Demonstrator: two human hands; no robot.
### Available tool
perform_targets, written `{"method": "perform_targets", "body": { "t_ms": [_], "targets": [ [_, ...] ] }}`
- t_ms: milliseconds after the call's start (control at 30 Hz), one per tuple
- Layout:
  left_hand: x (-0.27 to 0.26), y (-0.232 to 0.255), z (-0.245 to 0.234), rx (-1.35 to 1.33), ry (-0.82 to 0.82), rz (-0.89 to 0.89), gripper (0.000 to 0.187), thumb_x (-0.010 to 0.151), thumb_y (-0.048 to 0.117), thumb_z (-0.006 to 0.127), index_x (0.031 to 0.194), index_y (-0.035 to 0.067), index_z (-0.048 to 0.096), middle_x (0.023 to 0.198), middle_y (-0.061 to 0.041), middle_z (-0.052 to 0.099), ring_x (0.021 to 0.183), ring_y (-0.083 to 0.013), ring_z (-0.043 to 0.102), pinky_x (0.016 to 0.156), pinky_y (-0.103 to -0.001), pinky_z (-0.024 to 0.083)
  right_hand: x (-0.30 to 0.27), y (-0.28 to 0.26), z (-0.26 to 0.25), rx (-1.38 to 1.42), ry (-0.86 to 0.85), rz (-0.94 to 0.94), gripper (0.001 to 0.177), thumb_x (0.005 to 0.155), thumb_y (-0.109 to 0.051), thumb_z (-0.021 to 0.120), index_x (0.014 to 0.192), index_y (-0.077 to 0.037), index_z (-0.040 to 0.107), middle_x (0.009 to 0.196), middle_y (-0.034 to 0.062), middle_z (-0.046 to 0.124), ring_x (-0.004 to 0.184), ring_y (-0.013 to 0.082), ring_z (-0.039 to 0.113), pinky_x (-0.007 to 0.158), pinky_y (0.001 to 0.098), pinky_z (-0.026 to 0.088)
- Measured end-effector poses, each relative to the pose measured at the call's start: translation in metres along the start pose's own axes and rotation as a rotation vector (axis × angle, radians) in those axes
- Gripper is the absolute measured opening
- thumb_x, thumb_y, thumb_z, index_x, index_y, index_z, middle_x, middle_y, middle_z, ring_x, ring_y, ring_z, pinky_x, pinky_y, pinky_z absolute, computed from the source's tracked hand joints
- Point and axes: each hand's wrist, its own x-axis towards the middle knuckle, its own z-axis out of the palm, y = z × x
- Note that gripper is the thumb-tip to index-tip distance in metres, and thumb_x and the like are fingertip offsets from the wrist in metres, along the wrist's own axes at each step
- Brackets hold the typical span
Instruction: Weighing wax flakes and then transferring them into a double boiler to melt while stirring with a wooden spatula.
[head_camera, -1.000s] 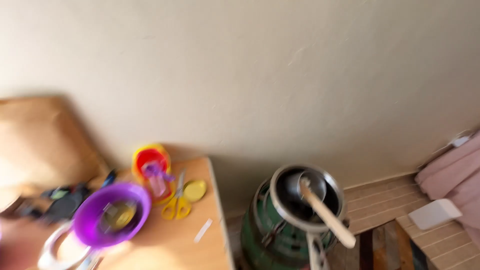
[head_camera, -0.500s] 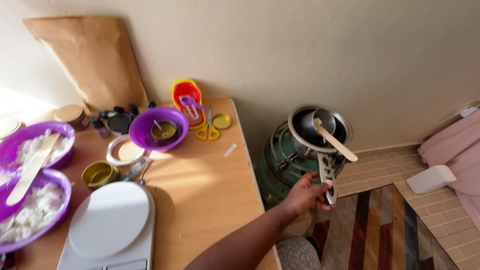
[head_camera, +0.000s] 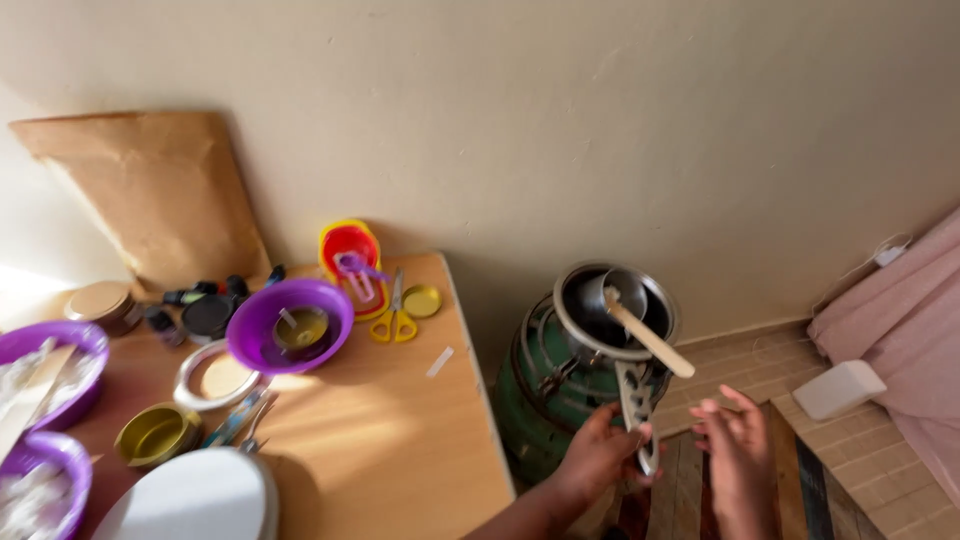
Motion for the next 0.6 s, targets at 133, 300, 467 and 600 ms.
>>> {"method": "perform_targets", "body": {
  "t_ms": [133,300,467,600],
  "targets": [
    [0.024,-0.009,-0.014,0.008,0.031,0.026,0.055,0.091,0.008,0.062,0.139,-0.003,0.038,0.088,-0.017,0.069,0.072,-0.0183,0.07,0.069,-0.023,0.057,0.106,-0.118,-0.026,-0.002,0.033,-0.024,0.071,0.072,-0.013,0.074,0.136,-0.006,0.044,0.087,0.014,0.06,0.064,0.0193,0.057,0.052,0.0287,0.043],
    [0.083,-0.069,-0.071,0.116,0.097,0.101,0.053,0.09,0.015,0.063,0.136,-0.003,0.042,0.1,-0.013,0.069,0.083,-0.014,0.07,0.079,-0.021,0.055,0.152,-0.199,-0.054,-0.097,0.007,0.034,0.054,0.074,-0.011,0.071,0.126,-0.007,0.055,0.085,0.0111,0.065,0.067,0.0182,0.061,0.058,0.0279,0.045],
    [0.091,-0.077,-0.071,0.096,0.098,0.132,0.042,0.095,0.026,0.05,0.126,-0.002,0.053,0.107,-0.004,0.063,0.095,-0.0062,0.058,0.09,-0.02,0.042,0.176,-0.213,-0.058,-0.191,-0.088,-0.07,0.025,0.08,-0.009,0.067,0.104,-0.004,0.071,0.058,0.008,0.062,0.042,0.0125,0.042,0.035,0.0236,0.029],
    [0.061,-0.035,-0.026,0.206,0.327,0.172,0.04,0.093,0.028,0.051,0.114,-0.004,0.062,0.092,-0.007,0.067,0.083,-0.0101,0.06,0.08,-0.02,0.046,0.173,-0.235,-0.053,-0.086,-0.028,-0.228,0.022,0.08,-0.012,0.068,0.101,-0.003,0.072,0.071,0.0083,0.069,0.055,0.0118,0.052,0.046,0.0214,0.04]
  ]
}}
